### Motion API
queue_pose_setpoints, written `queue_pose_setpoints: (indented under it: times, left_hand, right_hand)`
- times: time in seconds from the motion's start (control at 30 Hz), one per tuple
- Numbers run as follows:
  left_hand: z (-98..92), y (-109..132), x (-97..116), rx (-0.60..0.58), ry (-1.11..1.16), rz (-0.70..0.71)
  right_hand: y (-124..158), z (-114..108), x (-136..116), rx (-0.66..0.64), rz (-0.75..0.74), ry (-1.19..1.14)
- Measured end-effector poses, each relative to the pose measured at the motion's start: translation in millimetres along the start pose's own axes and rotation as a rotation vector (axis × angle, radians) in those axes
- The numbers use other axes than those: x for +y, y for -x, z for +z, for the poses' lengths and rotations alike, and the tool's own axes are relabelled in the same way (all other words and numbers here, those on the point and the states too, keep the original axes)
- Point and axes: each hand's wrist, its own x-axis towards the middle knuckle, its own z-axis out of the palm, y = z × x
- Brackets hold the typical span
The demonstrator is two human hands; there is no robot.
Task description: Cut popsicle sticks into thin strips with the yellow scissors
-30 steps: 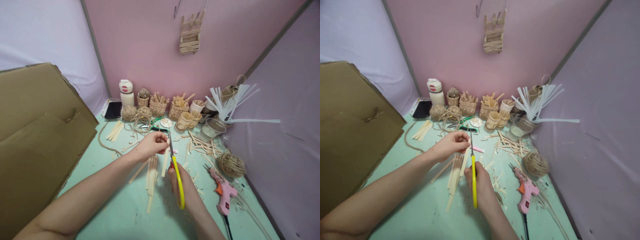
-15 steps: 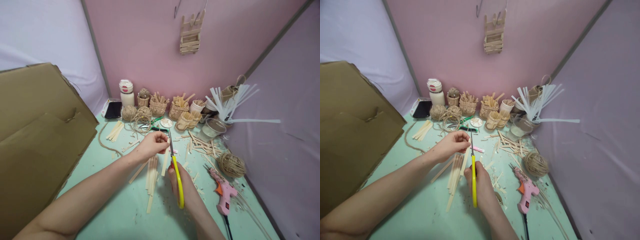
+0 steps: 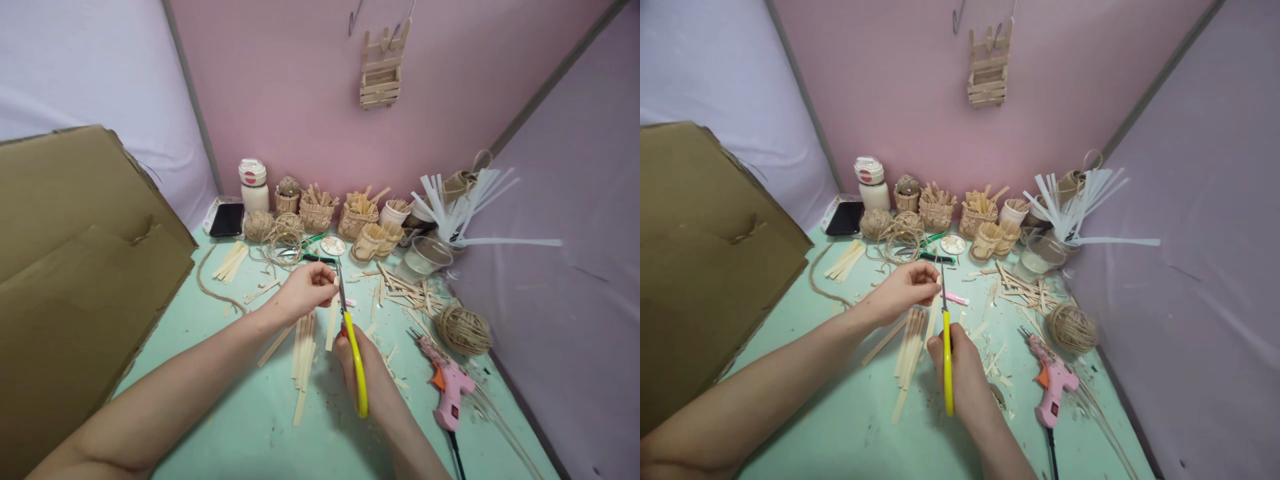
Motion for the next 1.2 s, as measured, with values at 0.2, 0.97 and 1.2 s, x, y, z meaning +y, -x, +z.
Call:
queue_pose_setpoints:
  times: [0.2, 0.97, 1.2]
  left_hand:
    - [-0.4, -0.6, -1.6, -0.006, -0.012, 0.027]
    - [0.3, 1.2, 1.6, -0.019, 0.005, -0.022]
    - [-1.9, -0.6, -0.8, -0.042, 0.015, -0.023]
  right_hand:
    - [0.2, 0.4, 0.0, -0.010, 0.015, 0.035]
    - [0.8, 2.5, 1.8, -0.003, 0.039, -0.010]
    - [1.6, 2.4, 3.3, -0.031, 0.045, -0.002]
